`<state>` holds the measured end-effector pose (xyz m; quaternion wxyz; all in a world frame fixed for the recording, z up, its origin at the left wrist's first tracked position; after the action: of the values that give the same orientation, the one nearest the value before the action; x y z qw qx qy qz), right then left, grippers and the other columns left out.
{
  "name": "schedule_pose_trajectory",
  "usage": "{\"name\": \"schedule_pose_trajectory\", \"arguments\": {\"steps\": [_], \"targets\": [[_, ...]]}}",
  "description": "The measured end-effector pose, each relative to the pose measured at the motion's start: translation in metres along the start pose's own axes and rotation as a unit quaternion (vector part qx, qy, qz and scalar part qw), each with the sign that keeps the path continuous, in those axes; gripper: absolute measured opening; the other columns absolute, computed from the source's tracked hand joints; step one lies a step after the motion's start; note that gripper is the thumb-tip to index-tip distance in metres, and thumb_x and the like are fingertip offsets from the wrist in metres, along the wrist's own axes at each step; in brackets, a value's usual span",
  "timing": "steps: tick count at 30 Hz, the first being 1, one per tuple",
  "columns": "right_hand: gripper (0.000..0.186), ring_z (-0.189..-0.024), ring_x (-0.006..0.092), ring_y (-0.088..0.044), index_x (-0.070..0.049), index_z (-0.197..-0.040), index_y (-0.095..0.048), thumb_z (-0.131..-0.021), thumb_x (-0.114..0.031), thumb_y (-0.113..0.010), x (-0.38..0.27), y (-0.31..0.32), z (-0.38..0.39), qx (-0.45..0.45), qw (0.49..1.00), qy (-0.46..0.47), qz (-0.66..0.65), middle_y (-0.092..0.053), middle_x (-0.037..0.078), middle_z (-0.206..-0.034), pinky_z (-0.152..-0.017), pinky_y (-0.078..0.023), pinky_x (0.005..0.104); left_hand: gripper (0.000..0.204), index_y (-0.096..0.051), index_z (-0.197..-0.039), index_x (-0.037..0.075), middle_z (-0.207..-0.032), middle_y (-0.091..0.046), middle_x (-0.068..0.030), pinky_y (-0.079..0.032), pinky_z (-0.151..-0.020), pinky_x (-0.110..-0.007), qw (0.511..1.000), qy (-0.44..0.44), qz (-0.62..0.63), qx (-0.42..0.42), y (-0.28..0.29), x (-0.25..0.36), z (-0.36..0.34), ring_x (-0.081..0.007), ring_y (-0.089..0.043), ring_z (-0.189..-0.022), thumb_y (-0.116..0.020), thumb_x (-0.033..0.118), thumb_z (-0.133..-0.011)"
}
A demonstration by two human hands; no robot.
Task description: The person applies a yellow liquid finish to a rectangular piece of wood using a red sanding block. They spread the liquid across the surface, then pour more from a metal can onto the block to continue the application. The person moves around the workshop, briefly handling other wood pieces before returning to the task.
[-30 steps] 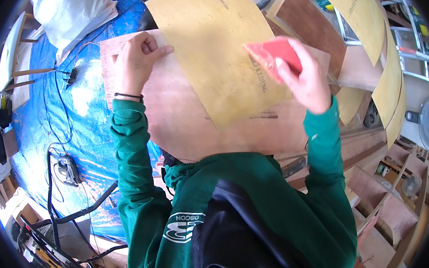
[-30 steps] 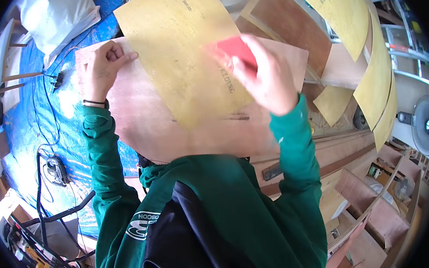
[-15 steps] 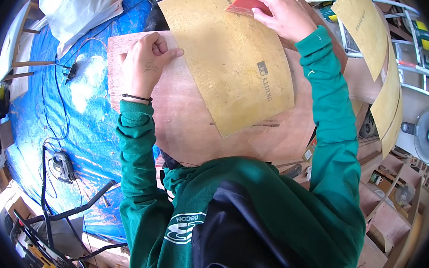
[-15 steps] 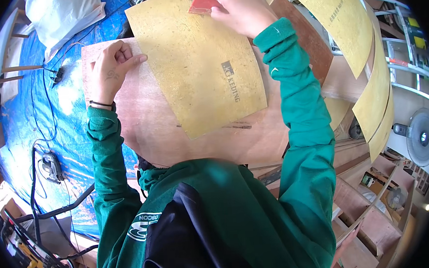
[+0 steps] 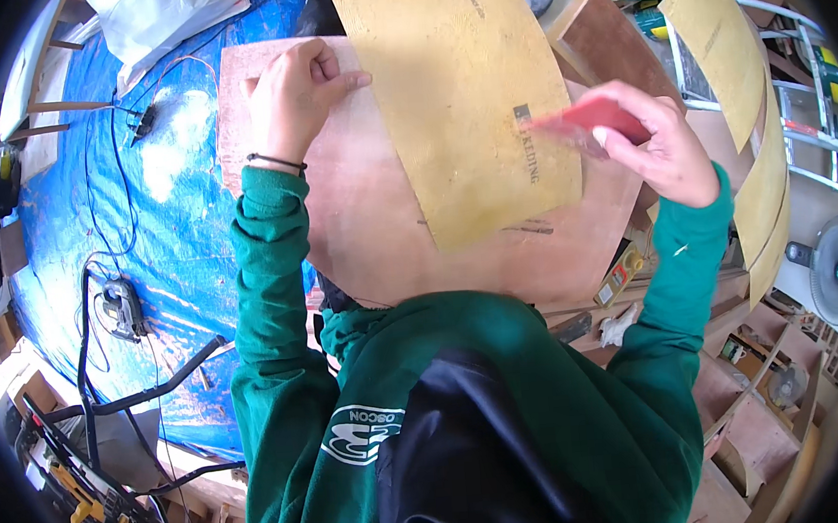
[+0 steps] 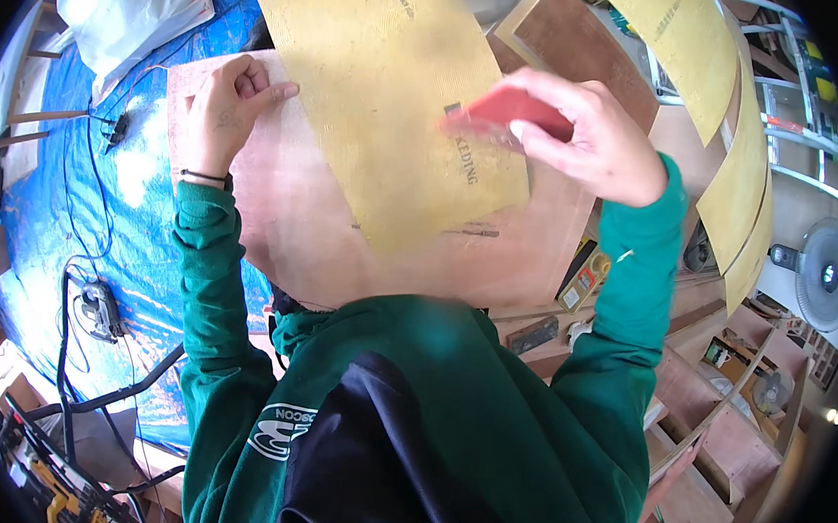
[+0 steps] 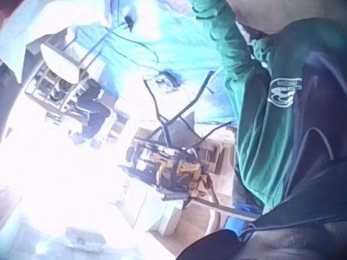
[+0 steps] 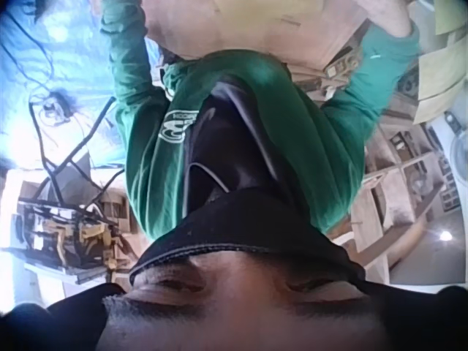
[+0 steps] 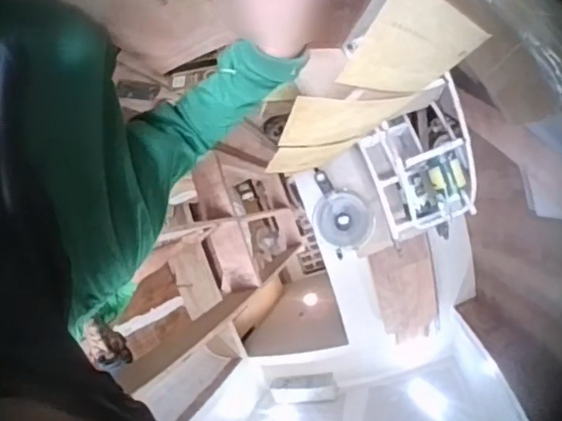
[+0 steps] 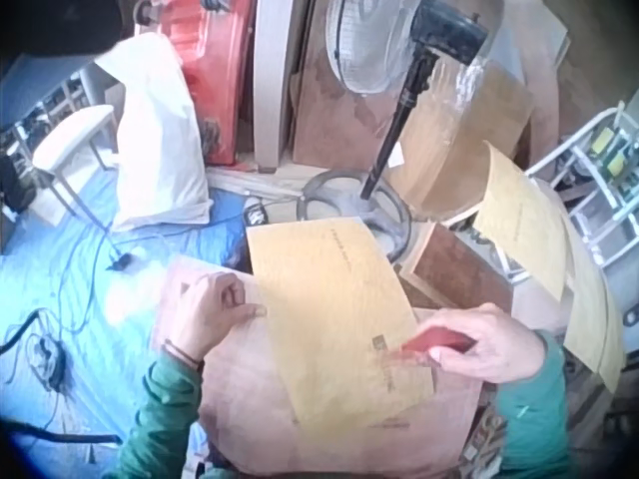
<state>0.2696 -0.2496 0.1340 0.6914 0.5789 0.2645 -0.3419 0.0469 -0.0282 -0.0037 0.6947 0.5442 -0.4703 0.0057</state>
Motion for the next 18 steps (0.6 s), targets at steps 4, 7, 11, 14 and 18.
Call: {"name": "schedule_pose_trajectory", "arguments": {"steps": [4, 7, 11, 14, 18], "targets": [[0.026, -0.07, 0.0219, -0.067, -0.002, -0.11, -0.06, -0.084, -0.005, -0.061, 0.002, -0.035, 0.003, 0.149, 0.988, 0.011, 0.042, -0.067, 0.014, -0.084, -0.065, -0.051, 0.0302, 0.04, -0.055, -0.066, 0.012, -0.06, -0.051, 0.0055, -0.028, -0.065, -0.038, 1.0, -0.011, -0.003, 0.011, -0.001, -0.003, -0.002, -0.0152, -0.05, -0.058, -0.082, 0.041, -0.064], [0.028, -0.064, 0.0211, -0.063, -0.006, -0.11, -0.062, -0.082, -0.003, -0.061, 0.012, -0.059, -0.001, 0.147, 0.984, 0.038, 0.095, -0.065, 0.01, -0.079, -0.06, -0.051, 0.032, 0.04, -0.056, -0.067, 0.012, -0.06, -0.052, 0.0055, -0.029, -0.068, -0.038, 1.0, -0.012, -0.001, 0.012, -0.003, -0.004, -0.003, -0.0148, -0.051, -0.059, -0.081, 0.042, -0.064], [0.037, -0.058, 0.0203, -0.056, -0.014, -0.111, -0.066, -0.077, 0.0, -0.061, 0.004, -0.074, 0.0, 0.138, 0.96, 0.095, 0.225, -0.061, 0.004, -0.071, -0.054, -0.048, 0.032, 0.039, -0.058, -0.069, 0.012, -0.061, -0.053, 0.0053, -0.03, -0.069, -0.038, 1.0, -0.009, -0.019, 0.011, -0.003, -0.004, -0.003, -0.0148, -0.052, -0.059, -0.081, 0.043, -0.065], [0.034, -0.073, 0.0204, -0.065, -0.006, -0.113, -0.065, -0.081, 0.005, -0.058, 0.005, -0.083, 0.015, 0.124, 0.972, 0.031, 0.196, -0.068, 0.011, -0.089, -0.066, -0.052, 0.0321, 0.039, -0.058, -0.07, 0.012, -0.061, -0.054, 0.0049, -0.03, -0.068, -0.039, 0.999, -0.009, -0.031, 0.014, -0.003, -0.004, -0.002, -0.0164, -0.053, -0.059, -0.081, 0.044, -0.064], [0.035, -0.07, 0.0203, -0.065, -0.009, -0.112, -0.065, -0.08, 0.004, -0.059, 0.009, -0.094, 0.035, 0.198, 0.976, 0.003, 0.088, -0.069, 0.008, -0.089, -0.063, -0.054, 0.0302, 0.044, -0.048, -0.065, 0.007, -0.059, -0.038, 0.0066, -0.027, -0.054, -0.028, 0.999, -0.051, -0.001, -0.002, -0.002, 0.001, -0.004, -0.0079, -0.033, -0.056, -0.081, 0.035, -0.073]]}}
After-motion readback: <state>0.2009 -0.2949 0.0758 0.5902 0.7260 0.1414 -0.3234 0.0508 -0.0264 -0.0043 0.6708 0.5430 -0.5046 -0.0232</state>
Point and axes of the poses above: each hand's wrist, its own z-axis away from the middle knuckle, its own y-axis out of the back of the hand, x = y × z, the point moved 4 cm from there along -z, towards the middle knuckle
